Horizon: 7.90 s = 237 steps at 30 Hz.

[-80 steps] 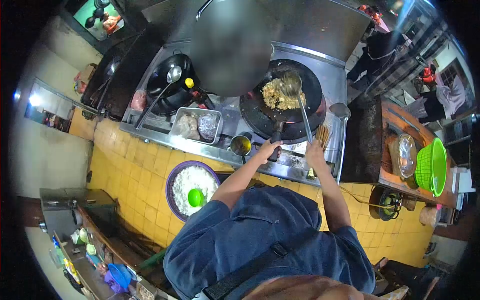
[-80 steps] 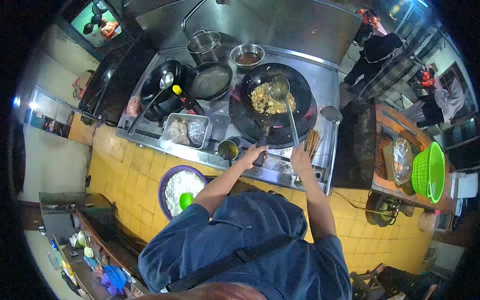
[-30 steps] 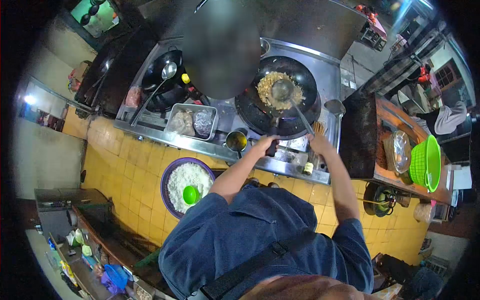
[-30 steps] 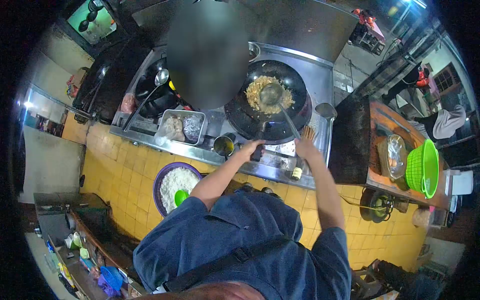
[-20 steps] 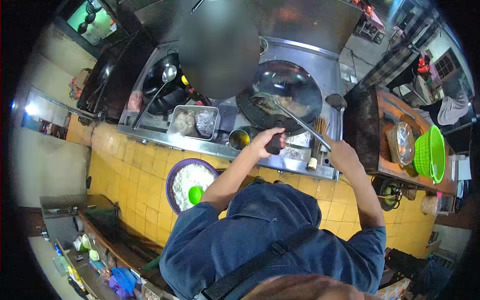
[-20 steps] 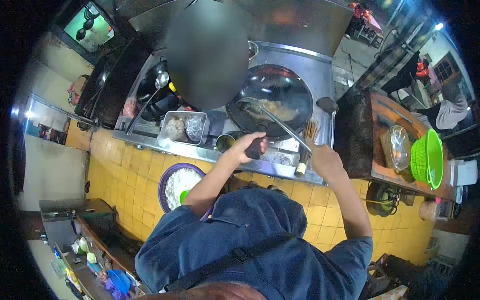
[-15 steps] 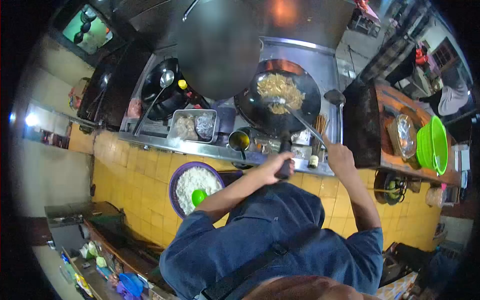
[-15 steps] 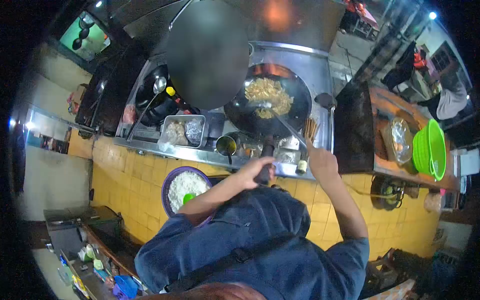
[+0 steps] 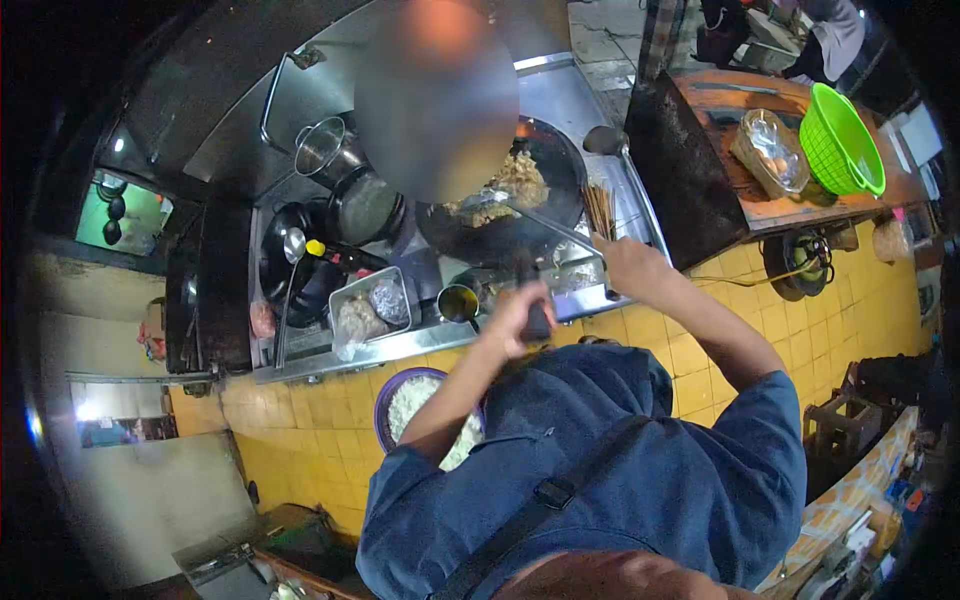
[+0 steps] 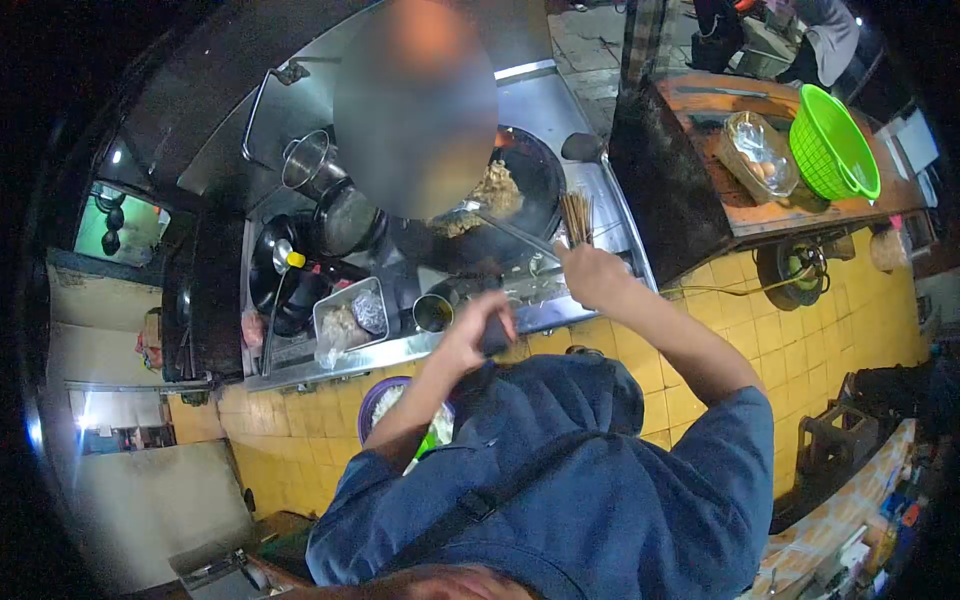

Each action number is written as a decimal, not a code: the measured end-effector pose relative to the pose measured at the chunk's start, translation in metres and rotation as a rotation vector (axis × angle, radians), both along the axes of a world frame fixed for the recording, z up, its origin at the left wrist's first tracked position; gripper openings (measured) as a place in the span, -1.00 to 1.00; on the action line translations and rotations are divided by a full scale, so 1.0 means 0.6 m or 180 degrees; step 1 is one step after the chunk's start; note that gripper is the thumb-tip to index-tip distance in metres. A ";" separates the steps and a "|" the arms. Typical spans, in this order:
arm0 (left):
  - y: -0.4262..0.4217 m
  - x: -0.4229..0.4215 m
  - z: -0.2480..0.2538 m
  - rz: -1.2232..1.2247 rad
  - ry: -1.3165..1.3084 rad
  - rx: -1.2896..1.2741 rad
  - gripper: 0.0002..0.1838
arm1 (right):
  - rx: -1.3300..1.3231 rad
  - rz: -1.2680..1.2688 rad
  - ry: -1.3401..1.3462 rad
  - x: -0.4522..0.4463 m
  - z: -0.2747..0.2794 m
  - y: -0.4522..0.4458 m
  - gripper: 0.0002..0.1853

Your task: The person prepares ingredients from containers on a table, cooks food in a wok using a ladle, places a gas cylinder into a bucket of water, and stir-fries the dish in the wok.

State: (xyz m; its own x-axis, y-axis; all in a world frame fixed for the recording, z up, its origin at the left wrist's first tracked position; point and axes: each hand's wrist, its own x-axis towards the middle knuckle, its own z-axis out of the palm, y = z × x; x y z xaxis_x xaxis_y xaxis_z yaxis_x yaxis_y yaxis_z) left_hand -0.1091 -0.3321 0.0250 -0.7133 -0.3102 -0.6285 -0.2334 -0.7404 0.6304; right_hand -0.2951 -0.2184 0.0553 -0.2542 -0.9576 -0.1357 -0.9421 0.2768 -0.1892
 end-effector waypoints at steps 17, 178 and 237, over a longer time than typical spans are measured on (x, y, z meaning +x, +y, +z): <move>-0.025 0.002 -0.024 0.0925 -0.0167 0.0563 -0.93 | -0.0178 0.0057 0.0558 -0.034 -0.115 -0.020 -0.48; -0.052 -0.054 0.005 0.1082 0.0740 0.1059 -0.83 | 0.0254 0.0222 -0.0836 -0.057 0.049 -0.096 -0.65; 0.020 0.061 -0.062 0.0038 -0.0091 0.0171 -0.84 | -0.0005 -0.0696 -0.0264 0.028 -0.001 -0.005 -0.61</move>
